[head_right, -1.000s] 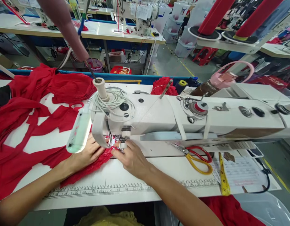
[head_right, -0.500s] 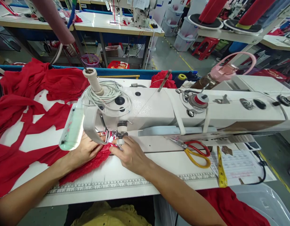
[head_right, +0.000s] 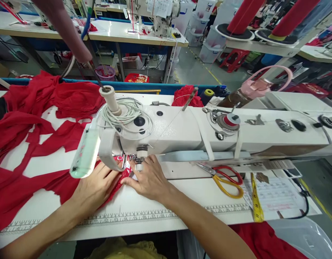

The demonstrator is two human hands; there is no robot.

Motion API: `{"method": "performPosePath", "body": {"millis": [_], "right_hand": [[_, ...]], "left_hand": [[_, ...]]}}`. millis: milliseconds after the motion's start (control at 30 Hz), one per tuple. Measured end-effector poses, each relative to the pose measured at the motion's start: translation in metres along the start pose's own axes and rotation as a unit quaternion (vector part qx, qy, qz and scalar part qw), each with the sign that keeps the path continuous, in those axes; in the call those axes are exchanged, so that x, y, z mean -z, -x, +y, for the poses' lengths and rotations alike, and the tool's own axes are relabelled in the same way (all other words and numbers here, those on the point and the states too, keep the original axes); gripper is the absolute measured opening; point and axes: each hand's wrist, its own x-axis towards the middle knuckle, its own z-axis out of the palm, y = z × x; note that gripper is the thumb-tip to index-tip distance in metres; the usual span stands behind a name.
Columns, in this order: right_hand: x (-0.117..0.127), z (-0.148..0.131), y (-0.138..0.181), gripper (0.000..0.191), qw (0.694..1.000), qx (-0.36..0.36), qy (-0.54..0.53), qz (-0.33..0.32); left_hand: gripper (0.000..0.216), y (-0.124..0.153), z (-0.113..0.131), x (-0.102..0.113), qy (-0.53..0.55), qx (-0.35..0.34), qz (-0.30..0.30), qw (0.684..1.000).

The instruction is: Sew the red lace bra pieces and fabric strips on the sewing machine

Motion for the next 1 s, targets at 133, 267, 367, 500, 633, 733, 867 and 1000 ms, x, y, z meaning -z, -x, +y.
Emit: {"method": "performPosePath", "body": {"millis": [133, 267, 367, 500, 633, 733, 867, 1000], "right_hand": [[-0.002, -0.003, 0.002, 0.071, 1.0, 0.002, -0.003, -0.004], [-0.005, -0.006, 0.002, 0.072, 1.0, -0.006, 0.014, 0.01], [-0.005, -0.006, 0.002, 0.071, 1.0, -0.004, 0.022, 0.012], [-0.003, -0.005, 0.002, 0.069, 1.0, 0.002, 0.01, 0.007], [-0.002, -0.004, 0.002, 0.067, 1.0, -0.008, -0.003, 0.004], [-0.002, 0.0, 0.002, 0.064, 0.999, -0.007, -0.029, 0.015], [-0.003, 0.008, 0.005, 0.039, 0.996, -0.008, -0.069, 0.055], [-0.006, 0.013, 0.008, 0.025, 0.995, -0.015, -0.06, 0.081]], "left_hand": [[0.025, 0.011, -0.003, -0.001, 0.029, -0.014, 0.009, 0.999], [0.028, 0.014, -0.009, -0.002, 0.029, -0.015, 0.016, 0.999], [0.028, 0.007, -0.009, 0.005, 0.022, -0.035, 0.005, 0.999], [0.023, -0.006, -0.006, 0.01, 0.014, -0.033, 0.025, 0.999], [0.025, -0.011, -0.006, 0.002, 0.011, -0.041, 0.047, 0.998], [0.027, -0.012, -0.009, -0.001, -0.008, -0.056, 0.045, 0.997], [0.027, -0.015, -0.011, 0.002, -0.013, -0.061, 0.017, 0.998], [0.026, -0.015, -0.013, -0.003, 0.03, -0.034, 0.015, 0.999]]}}
